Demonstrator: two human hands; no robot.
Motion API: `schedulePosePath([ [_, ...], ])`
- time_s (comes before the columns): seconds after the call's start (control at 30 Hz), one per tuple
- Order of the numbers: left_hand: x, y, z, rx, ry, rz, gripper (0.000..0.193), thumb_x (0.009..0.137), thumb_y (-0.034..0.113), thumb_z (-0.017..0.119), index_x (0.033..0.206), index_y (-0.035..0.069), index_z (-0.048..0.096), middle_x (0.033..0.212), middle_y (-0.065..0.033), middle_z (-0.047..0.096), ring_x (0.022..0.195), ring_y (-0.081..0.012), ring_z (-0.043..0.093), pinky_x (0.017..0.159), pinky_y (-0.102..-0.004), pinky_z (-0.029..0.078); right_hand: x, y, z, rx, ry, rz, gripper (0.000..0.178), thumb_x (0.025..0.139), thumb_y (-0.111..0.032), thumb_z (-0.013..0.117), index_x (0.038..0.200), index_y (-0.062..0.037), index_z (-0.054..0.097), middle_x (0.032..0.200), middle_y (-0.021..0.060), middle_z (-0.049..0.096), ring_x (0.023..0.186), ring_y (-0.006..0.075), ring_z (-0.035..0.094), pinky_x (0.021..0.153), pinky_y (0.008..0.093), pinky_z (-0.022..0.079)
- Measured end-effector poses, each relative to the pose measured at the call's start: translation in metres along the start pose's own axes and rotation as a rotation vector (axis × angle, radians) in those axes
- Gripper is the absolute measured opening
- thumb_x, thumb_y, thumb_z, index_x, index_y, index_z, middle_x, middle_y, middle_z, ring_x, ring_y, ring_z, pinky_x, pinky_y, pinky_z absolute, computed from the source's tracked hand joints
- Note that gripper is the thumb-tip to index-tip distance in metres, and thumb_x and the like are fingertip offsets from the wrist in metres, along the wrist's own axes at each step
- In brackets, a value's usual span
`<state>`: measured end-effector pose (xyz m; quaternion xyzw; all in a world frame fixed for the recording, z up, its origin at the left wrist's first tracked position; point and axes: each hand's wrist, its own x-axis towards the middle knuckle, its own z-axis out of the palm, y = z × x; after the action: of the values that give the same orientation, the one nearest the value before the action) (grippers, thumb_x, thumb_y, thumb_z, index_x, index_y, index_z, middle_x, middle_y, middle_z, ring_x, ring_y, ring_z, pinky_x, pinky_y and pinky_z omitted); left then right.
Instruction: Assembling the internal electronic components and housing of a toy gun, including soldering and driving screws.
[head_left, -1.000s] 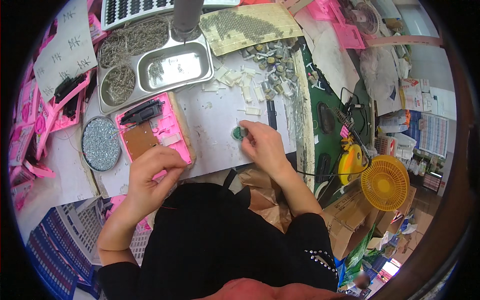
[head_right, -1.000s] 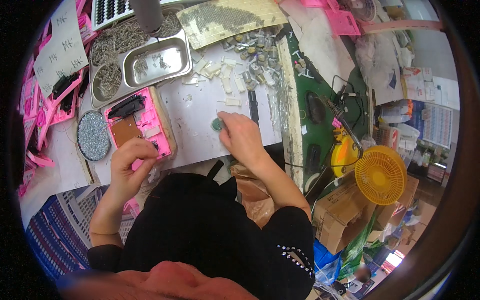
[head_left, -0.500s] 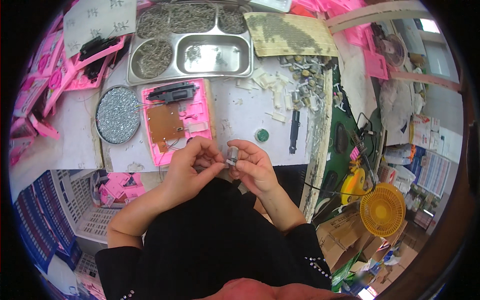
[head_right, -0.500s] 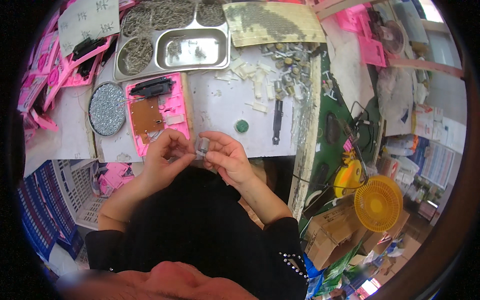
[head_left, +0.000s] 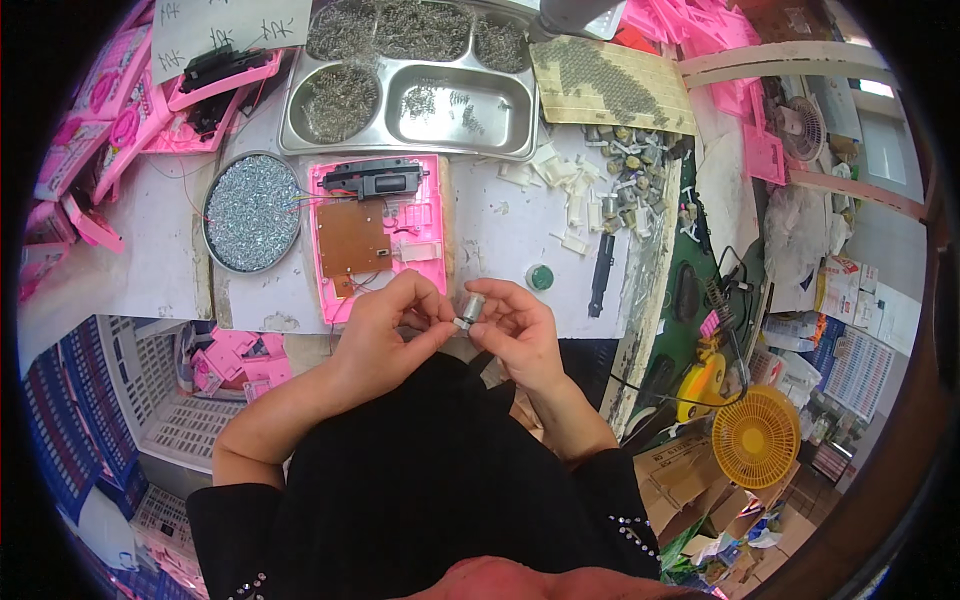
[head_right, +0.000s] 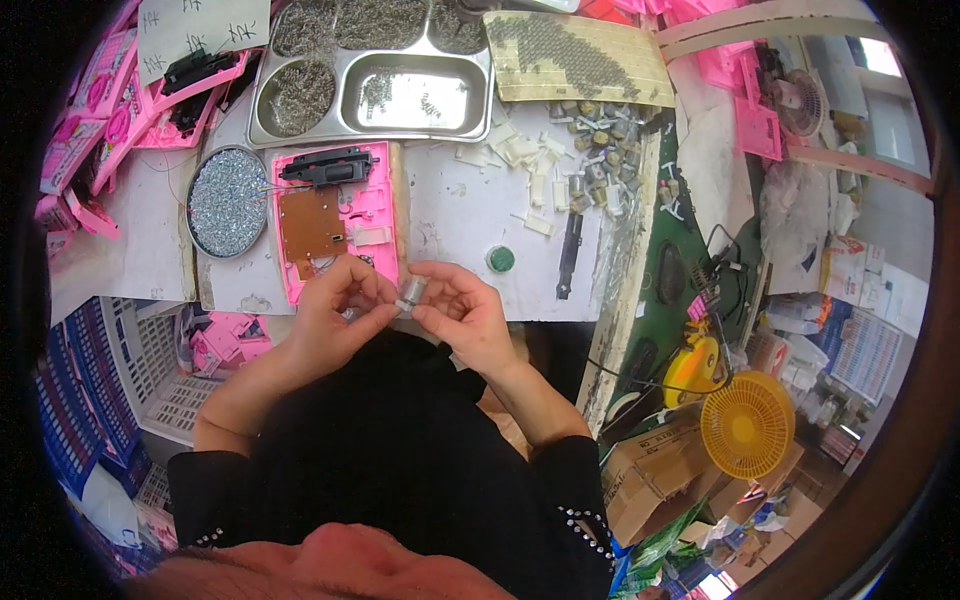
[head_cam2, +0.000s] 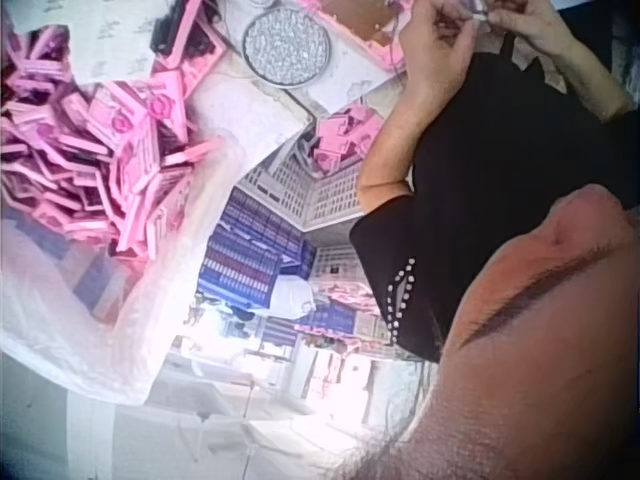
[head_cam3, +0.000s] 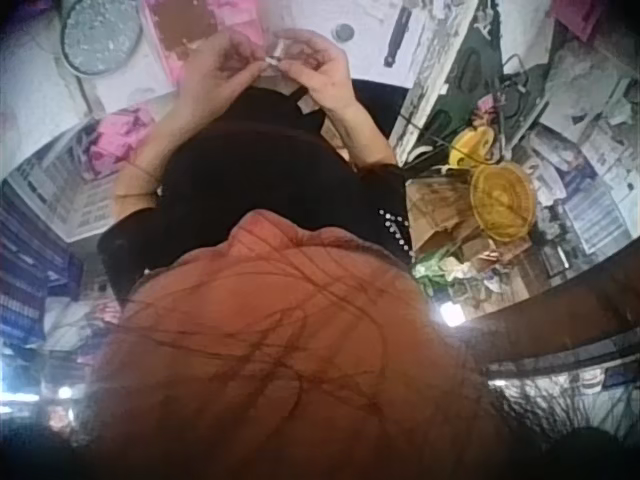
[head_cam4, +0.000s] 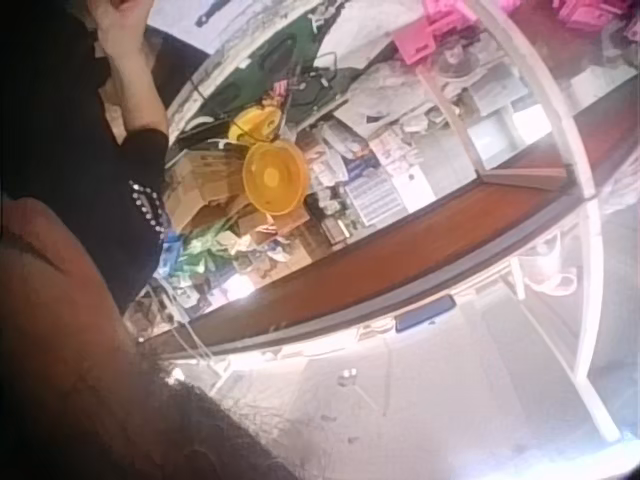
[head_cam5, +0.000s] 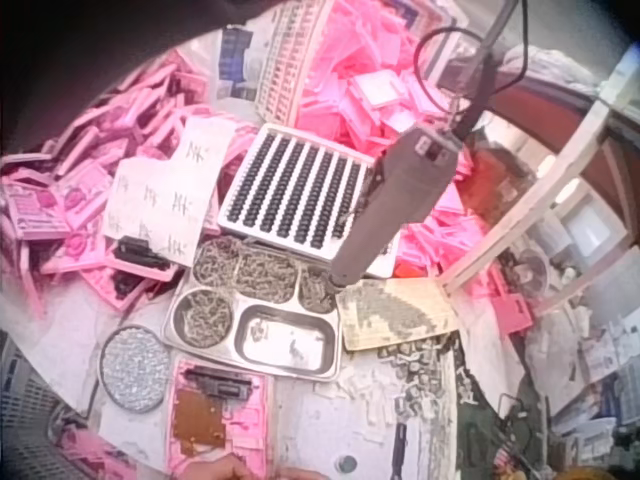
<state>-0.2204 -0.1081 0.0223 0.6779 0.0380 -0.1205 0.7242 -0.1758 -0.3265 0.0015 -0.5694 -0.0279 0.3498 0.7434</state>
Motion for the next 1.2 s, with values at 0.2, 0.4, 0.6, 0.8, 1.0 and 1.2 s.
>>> schedulePosePath([
  [0.2,-0.002,-0.007,-0.004,0.355,0.040,0.358,0.025,0.083,-0.004,0.076,0.100,0.002,0.059,0.092,-0.0103,0.068,0.081,-0.0235,0.070,0.069,-0.0340,0.057,0.002,-0.010,0.004,-0.732,0.039,-0.519,0.054,0.080,0.001,0.083,0.130,0.0020,0.061,0.094,0.0093,0.068,0.078,0.0162,0.065,0.074,0.0300,0.053],
  [0.4,0.001,-0.005,-0.008,0.455,0.122,0.681,0.027,0.078,-0.007,0.078,0.099,0.002,0.063,0.096,-0.0116,0.070,0.084,-0.0288,0.070,0.070,-0.0366,0.055,0.012,-0.040,0.009,-0.817,-0.094,-0.557,0.038,0.075,-0.005,0.088,0.109,-0.0045,0.071,0.087,0.0093,0.070,0.071,0.0246,0.066,0.063,0.0336,0.053],
  [0.6,-0.006,-0.004,-0.015,0.267,0.101,0.492,0.024,0.081,-0.008,0.075,0.099,0.002,0.063,0.096,-0.0122,0.070,0.087,-0.0284,0.070,0.075,-0.0366,0.055,0.019,-0.035,0.017,-0.824,-0.127,-0.847,0.041,0.071,-0.005,0.090,0.107,-0.0061,0.071,0.089,0.0089,0.071,0.072,0.0265,0.067,0.061,0.0344,0.054],
  [0.8,-0.012,-0.002,-0.021,0.290,0.060,0.399,0.023,0.083,-0.007,0.074,0.099,0.003,0.060,0.105,-0.0145,0.068,0.094,-0.0302,0.068,0.082,-0.0378,0.055,0.023,-0.034,0.018,-0.912,-0.195,-0.937,0.041,0.073,-0.003,0.086,0.110,-0.0049,0.070,0.095,0.0102,0.071,0.075,0.0262,0.068,0.061,0.0345,0.055],
  [1.0,-0.014,-0.010,-0.015,0.412,0.213,0.483,0.023,0.084,-0.008,0.073,0.099,0.004,0.061,0.108,-0.0146,0.068,0.097,-0.0300,0.067,0.084,-0.0369,0.053,0.032,-0.030,0.017,-0.997,-0.189,-1.026,0.039,0.075,-0.001,0.080,0.112,-0.0044,0.069,0.098,0.0106,0.070,0.076,0.0266,0.068,0.062,0.0342,0.056],
  [1.2,-0.017,-0.013,-0.016,0.059,0.249,0.295,0.017,0.086,-0.009,0.073,0.099,0.000,0.067,0.118,-0.0146,0.064,0.108,-0.0242,0.065,0.092,-0.0332,0.053,0.040,-0.028,0.017,-0.988,-0.161,-1.045,0.039,0.074,-0.002,0.079,0.112,-0.0051,0.068,0.100,0.0112,0.071,0.079,0.0275,0.069,0.063,0.0343,0.057],
])
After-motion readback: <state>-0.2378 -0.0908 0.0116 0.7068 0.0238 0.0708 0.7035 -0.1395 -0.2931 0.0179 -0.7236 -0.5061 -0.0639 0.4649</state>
